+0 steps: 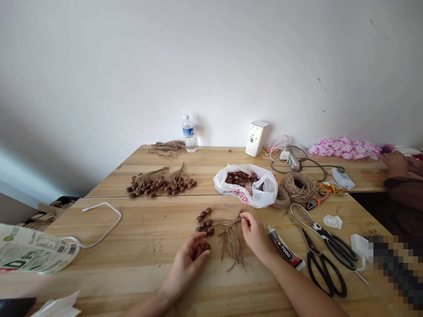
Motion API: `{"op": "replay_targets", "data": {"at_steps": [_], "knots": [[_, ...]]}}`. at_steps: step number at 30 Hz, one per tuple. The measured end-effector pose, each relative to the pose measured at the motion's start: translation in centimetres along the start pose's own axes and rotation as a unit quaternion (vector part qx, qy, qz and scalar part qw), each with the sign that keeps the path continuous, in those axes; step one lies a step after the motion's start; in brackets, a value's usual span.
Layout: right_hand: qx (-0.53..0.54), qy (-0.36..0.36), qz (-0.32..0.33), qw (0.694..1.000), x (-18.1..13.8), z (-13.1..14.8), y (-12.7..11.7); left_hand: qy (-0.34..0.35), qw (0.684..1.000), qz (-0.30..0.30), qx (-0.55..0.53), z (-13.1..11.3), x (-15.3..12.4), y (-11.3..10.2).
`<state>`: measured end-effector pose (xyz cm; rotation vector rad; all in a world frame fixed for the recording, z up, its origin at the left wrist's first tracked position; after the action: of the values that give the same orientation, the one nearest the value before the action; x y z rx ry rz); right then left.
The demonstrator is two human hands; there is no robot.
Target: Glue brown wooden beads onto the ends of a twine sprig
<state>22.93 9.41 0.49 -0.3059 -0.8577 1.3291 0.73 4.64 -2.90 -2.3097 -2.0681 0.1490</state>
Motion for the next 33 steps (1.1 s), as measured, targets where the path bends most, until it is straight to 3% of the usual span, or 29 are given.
{"op": "replay_targets", "data": {"at_steps": [8, 17, 33], "knots": [[-0.076, -0.111, 0.08, 0.988, -0.2, 1.0, 1.1, 0.009, 1.0, 0.0, 0.006, -0.2, -0.2, 0.0], [-0.089, -0.111, 0.09, 0.986, -0.2, 1.3, 1.0, 0.019, 1.0, 0.013, 0.011, 0.0, -0.2, 0.1], [-0.024, -0.1, 0.038, 0.994, -0.3, 0.7, 0.8, 0.012, 1.0, -0.005, -0.001, 0.1, -0.2, 0.0]]}}
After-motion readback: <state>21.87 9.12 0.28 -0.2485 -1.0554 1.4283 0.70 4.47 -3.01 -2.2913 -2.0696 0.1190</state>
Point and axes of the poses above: each hand's wrist, its own x-axis towards the middle knuckle, its own y-axis out of the palm, z = x × y, the point moved 5 cm from there along x, towards the middle knuckle, and after that the axes turned 2 degrees about x, right-handed, at the moved point
